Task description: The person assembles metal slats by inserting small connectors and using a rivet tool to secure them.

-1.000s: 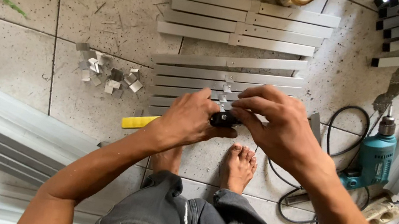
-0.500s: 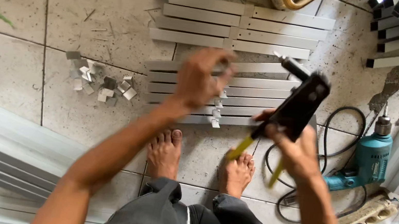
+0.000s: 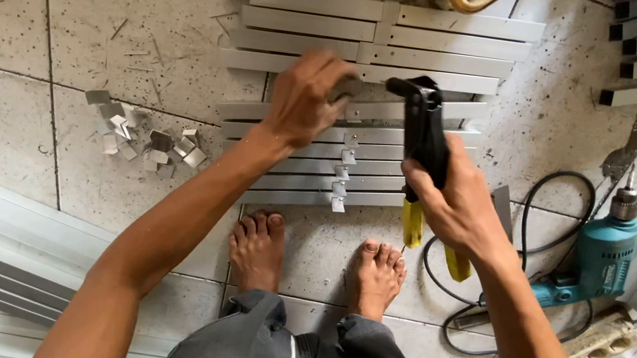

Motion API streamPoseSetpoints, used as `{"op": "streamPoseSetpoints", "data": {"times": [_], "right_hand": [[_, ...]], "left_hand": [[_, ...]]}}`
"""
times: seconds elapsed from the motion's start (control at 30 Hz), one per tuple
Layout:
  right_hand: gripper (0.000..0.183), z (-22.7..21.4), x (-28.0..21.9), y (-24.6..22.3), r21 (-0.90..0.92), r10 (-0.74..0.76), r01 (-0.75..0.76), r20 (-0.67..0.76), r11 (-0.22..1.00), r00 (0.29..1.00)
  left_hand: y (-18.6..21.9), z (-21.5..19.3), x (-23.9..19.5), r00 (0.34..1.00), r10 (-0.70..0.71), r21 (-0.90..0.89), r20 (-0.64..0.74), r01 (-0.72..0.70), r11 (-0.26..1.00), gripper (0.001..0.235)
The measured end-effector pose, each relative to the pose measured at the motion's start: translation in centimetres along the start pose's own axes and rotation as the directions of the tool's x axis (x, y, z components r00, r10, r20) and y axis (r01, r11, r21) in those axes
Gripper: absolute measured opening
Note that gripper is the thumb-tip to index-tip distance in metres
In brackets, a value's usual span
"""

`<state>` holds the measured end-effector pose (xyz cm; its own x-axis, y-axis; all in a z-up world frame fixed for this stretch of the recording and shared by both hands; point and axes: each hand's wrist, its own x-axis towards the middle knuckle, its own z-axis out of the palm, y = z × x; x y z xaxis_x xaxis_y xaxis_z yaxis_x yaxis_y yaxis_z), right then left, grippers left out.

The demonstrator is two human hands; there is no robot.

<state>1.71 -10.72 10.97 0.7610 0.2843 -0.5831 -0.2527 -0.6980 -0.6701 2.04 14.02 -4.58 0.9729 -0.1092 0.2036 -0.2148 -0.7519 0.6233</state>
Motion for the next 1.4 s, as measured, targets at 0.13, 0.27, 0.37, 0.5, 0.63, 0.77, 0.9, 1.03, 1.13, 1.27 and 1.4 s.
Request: {"op": "streamPoseSetpoints", "data": {"times": [0.13, 0.27, 0.37, 0.5, 0.63, 0.77, 0.9, 1.03, 1.13, 1.27, 1.4], "right_hand": [[0.039, -0.1, 1.0, -1.1, -0.158, 0.062, -0.052, 0.063, 0.986, 0.996], [0.032, -0.2, 1.5, -3.3, -0.200, 0.060, -0.043, 0.082, 0.979, 0.995], [0.038, 0.0, 2.2, -3.1, -0.226, 0.074, -0.051, 0.098, 0.973, 0.992], [0.036, 0.1, 2.4, -2.8, -0.238, 0.124, -0.096, 0.104, 0.966, 0.987], [0.033, 0.4, 2.8, -2.5, -0.227, 0.100, -0.071, 0.118, 0.971, 0.988], [0.031, 0.3, 3.2, -3.2, -0.258, 0.114, -0.073, 0.148, 0.963, 0.982], [0.033, 0.3, 4.3, -4.6, -0.558, 0.148, -0.036, 0.157, 0.829, 0.977], [0.020, -0.7, 5.8, -8.2, -0.608, 0.302, -0.087, 0.261, 0.790, 0.917], [0.039, -0.2, 4.8, -6.8, -0.552, 0.191, -0.045, 0.209, 0.833, 0.959], [0.072, -0.1, 4.7, -6.9, -0.531, 0.161, -0.033, 0.197, 0.847, 0.967], [0.079, 0.0, 4.1, -8.5, -0.442, 0.175, -0.068, 0.207, 0.895, 0.963]], "left_hand": [[0.1, 0.7, -0.4, 1.000, 0.011, -0.019, -0.028, -0.012, 1.000, 0.028], [0.8, 0.4, 0.2, 0.997, 0.047, 0.094, -0.064, -0.041, 0.995, 0.019], [1.2, 0.2, 0.5, 0.994, 0.046, 0.156, -0.097, -0.030, 0.987, 0.017], [1.2, 0.3, 0.6, 0.996, 0.036, 0.216, -0.077, -0.019, 0.976, 0.016], [1.8, -0.3, 0.8, 0.992, 0.028, 0.270, -0.120, 0.006, 0.963, 0.016], [1.5, -0.1, 0.8, 0.995, 0.022, 0.275, -0.094, 0.005, 0.961, 0.016], [2.0, -0.5, 1.1, 0.991, 0.009, 0.273, -0.131, 0.027, 0.962, 0.018], [1.5, 0.0, 0.9, 0.984, 0.046, 0.213, -0.173, -0.008, 0.977, 0.022], [2.9, -1.6, 0.4, 0.993, -0.077, 0.131, -0.089, 0.089, 0.987, 0.034], [6.9, -0.8, -2.4, 0.944, -0.270, -0.456, -0.188, 0.160, 0.876, 0.063], [12.9, -0.2, 0.5, 0.582, -0.660, -0.836, 0.475, 0.533, -0.132, 0.077]]}}
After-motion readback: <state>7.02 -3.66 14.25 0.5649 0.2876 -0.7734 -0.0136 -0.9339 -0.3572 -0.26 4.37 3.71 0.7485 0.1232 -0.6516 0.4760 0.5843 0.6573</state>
